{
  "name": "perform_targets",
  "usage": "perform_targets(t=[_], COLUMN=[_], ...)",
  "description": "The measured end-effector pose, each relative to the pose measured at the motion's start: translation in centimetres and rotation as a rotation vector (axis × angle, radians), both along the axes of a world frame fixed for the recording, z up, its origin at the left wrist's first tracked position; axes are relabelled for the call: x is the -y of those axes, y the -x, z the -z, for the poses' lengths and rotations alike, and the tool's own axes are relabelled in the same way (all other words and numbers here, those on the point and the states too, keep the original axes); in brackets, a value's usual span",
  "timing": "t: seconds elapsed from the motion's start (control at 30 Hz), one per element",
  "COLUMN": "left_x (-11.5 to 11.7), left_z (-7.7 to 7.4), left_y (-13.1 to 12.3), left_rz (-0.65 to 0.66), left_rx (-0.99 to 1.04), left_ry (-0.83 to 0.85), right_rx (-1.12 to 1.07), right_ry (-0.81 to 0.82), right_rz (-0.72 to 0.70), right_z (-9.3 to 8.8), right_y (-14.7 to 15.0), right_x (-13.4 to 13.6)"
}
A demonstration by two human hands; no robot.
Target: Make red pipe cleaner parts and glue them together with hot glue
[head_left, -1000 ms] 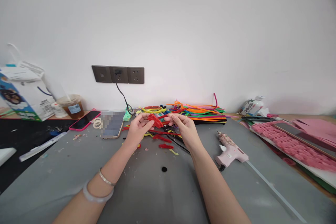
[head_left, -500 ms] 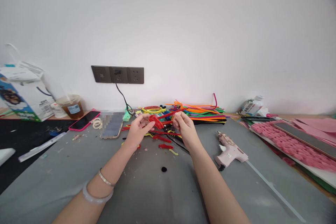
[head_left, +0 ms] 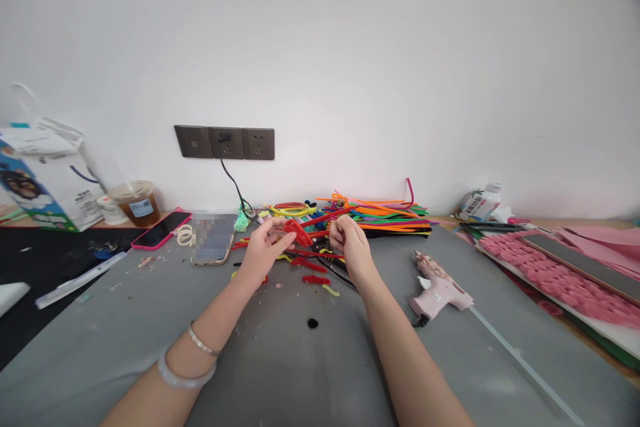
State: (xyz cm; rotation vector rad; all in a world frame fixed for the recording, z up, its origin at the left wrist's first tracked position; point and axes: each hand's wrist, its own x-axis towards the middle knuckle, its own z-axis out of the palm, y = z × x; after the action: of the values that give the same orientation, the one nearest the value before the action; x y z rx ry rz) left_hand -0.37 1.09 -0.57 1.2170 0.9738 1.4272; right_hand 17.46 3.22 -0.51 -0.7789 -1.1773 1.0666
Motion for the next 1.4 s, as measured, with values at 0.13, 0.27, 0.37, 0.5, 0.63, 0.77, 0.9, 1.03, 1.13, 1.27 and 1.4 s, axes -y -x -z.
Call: perform_targets(t=[0.13,0.27,0.37,0.5,0.63,0.77,0.9,1.03,1.13,1.27,1.4], left_x=[0.05,0.06,0.06,0.02,-0.09,-0.14,-0.11,-0.12,-0.15,-0.21,-0.25], left_z=[-0.04,-0.05,-0.05,-0.01,0.03,0.05,0.09,0.11,0.13,0.21,0.22], left_y=[-0.03,-0.02,0.0,-0.02,-0.04,-0.01,0.01,-0.02,-0.03,-0.05,-0.06], left_rz=[0.002,-0.001,0.005,0.01,0.008,0.011,0.019,0.019,0.023,0.03,0.028], left_rx=[-0.003,0.002,-0.002,0.002,0.007,0.009,0.01,0.004,0.0,0.005,0.007], left_ry=[0.004,0.009,0.014,0.01,0.015,0.017,0.012,0.014,0.013,0.002,0.003], right_rx=[-0.013,-0.001,0.025,0.064,0.079,0.076,0.075,0.092,0.092,0.088,0.069], right_ry=[0.002,-0.008,-0.031,-0.049,-0.054,-0.07,-0.079,-0.056,-0.043,-0.056,-0.085], right_rz=[0.013,0.044,0.099,0.176,0.201,0.201,0.19,0.184,0.174,0.147,0.151], right_z=[0.09,0.09,-0.01,-0.12,-0.14,-0.14,-0.28,-0.45,-0.38,-0.2,-0.29], right_y=[0.0,-0.03,-0.27,-0.72,-0.82,-0.61,-0.53,-0.63,-0.65,-0.51,-0.43], right_x=[-0.03,0.06,0.21,0.34,0.3,0.29,0.47,0.65,0.59,0.41,0.44])
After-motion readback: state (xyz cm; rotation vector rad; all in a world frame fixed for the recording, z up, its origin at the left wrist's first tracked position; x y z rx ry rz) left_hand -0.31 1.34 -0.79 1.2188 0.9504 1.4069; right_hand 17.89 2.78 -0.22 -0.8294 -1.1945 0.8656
